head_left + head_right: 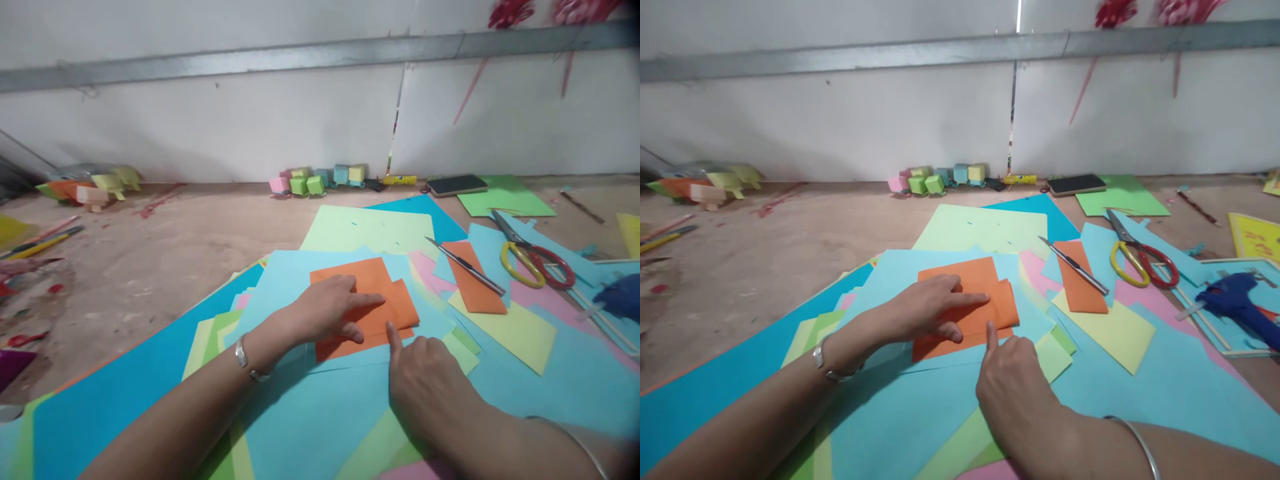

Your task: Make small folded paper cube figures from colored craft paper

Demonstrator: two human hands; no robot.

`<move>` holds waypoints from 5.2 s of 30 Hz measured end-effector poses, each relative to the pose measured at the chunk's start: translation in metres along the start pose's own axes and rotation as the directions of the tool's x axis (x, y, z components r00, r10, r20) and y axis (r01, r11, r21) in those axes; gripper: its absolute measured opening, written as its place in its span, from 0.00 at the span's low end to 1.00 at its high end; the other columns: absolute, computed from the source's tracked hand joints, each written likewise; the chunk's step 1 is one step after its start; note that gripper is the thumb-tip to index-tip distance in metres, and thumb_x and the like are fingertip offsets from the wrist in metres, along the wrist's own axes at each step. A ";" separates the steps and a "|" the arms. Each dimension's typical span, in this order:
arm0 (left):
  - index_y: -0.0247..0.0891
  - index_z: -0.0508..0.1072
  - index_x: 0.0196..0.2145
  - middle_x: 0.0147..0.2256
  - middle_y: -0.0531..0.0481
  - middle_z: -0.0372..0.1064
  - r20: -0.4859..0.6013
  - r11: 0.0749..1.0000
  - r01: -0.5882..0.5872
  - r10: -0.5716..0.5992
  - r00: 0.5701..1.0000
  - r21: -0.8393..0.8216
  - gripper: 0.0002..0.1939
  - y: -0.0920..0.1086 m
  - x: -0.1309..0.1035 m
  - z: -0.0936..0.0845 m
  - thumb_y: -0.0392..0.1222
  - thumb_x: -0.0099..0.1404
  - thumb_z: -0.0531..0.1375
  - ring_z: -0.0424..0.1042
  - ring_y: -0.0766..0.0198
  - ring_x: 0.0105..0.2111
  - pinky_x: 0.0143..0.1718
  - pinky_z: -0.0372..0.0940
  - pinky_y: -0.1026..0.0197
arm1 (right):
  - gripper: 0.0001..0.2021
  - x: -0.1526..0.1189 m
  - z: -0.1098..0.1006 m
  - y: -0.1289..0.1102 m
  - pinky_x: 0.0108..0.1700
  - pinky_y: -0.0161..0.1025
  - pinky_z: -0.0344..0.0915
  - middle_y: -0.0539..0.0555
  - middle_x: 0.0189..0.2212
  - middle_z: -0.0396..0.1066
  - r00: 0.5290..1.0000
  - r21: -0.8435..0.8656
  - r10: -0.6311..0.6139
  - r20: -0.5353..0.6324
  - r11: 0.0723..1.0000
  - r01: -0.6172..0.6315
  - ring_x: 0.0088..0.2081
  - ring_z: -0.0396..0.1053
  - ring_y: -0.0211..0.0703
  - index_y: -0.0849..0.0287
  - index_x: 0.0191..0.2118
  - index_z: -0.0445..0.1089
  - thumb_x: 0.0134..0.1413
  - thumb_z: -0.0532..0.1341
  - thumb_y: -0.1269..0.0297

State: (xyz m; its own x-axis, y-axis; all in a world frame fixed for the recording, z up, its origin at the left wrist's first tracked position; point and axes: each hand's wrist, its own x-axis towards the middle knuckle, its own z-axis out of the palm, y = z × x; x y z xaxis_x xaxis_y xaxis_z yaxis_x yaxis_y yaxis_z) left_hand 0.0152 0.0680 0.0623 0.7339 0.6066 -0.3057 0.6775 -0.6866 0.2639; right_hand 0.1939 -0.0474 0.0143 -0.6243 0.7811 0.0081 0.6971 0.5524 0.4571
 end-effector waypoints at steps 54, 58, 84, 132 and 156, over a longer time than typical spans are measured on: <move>0.36 0.62 0.17 0.18 0.58 0.53 -0.244 0.182 -0.172 -0.533 0.810 -0.968 0.25 0.021 -0.004 0.003 0.58 0.54 0.66 0.51 0.71 0.21 0.24 0.49 0.66 | 0.10 0.037 -0.011 0.080 0.27 0.36 0.52 0.45 0.20 0.57 0.905 0.983 0.392 0.167 0.001 -0.182 0.25 0.55 0.37 0.55 0.23 0.55 0.53 0.54 0.62; 0.35 0.66 0.19 0.20 0.56 0.57 -0.212 0.182 -0.131 -0.550 0.808 -0.974 0.23 0.024 -0.003 0.006 0.58 0.55 0.64 0.54 0.69 0.23 0.25 0.51 0.65 | 0.10 0.037 -0.010 0.080 0.29 0.36 0.54 0.46 0.22 0.60 0.862 0.984 0.481 0.159 -0.005 -0.179 0.26 0.58 0.37 0.55 0.25 0.58 0.55 0.55 0.59; 0.34 0.71 0.20 0.20 0.54 0.61 -0.181 0.144 -0.119 -0.584 0.792 -0.982 0.21 0.030 -0.001 0.010 0.57 0.50 0.67 0.58 0.68 0.23 0.27 0.56 0.65 | 0.12 0.036 -0.007 0.083 0.28 0.34 0.55 0.47 0.21 0.62 0.831 0.991 0.554 0.036 0.084 -0.099 0.25 0.58 0.36 0.57 0.26 0.65 0.59 0.55 0.60; 0.39 0.78 0.28 0.34 0.47 0.77 -0.451 0.931 0.080 -0.246 0.858 -0.357 0.17 -0.015 0.008 0.028 0.24 0.54 0.53 0.74 0.59 0.35 0.38 0.66 0.58 | 0.09 0.039 0.033 0.093 0.28 0.35 0.49 0.49 0.23 0.71 0.940 0.842 0.311 0.139 0.463 -0.278 0.26 0.64 0.39 0.57 0.24 0.67 0.45 0.54 0.78; 0.42 0.75 0.45 0.42 0.44 0.67 -0.317 0.968 0.241 -0.250 0.915 -0.069 0.16 -0.005 0.000 0.019 0.42 0.58 0.67 0.66 0.52 0.41 0.39 0.61 0.56 | 0.08 0.040 0.033 0.088 0.26 0.35 0.46 0.49 0.23 0.68 0.947 0.744 0.273 0.172 0.593 -0.306 0.25 0.61 0.39 0.57 0.27 0.62 0.47 0.54 0.78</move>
State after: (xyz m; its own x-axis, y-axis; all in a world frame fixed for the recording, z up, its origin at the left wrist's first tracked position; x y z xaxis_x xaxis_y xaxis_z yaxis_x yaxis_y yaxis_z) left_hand 0.0102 0.0638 0.0437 0.5175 0.8538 -0.0557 0.8362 -0.4909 0.2447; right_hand 0.2420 0.0426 0.0252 -0.3406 0.9400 -0.0205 0.8671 0.3056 -0.3933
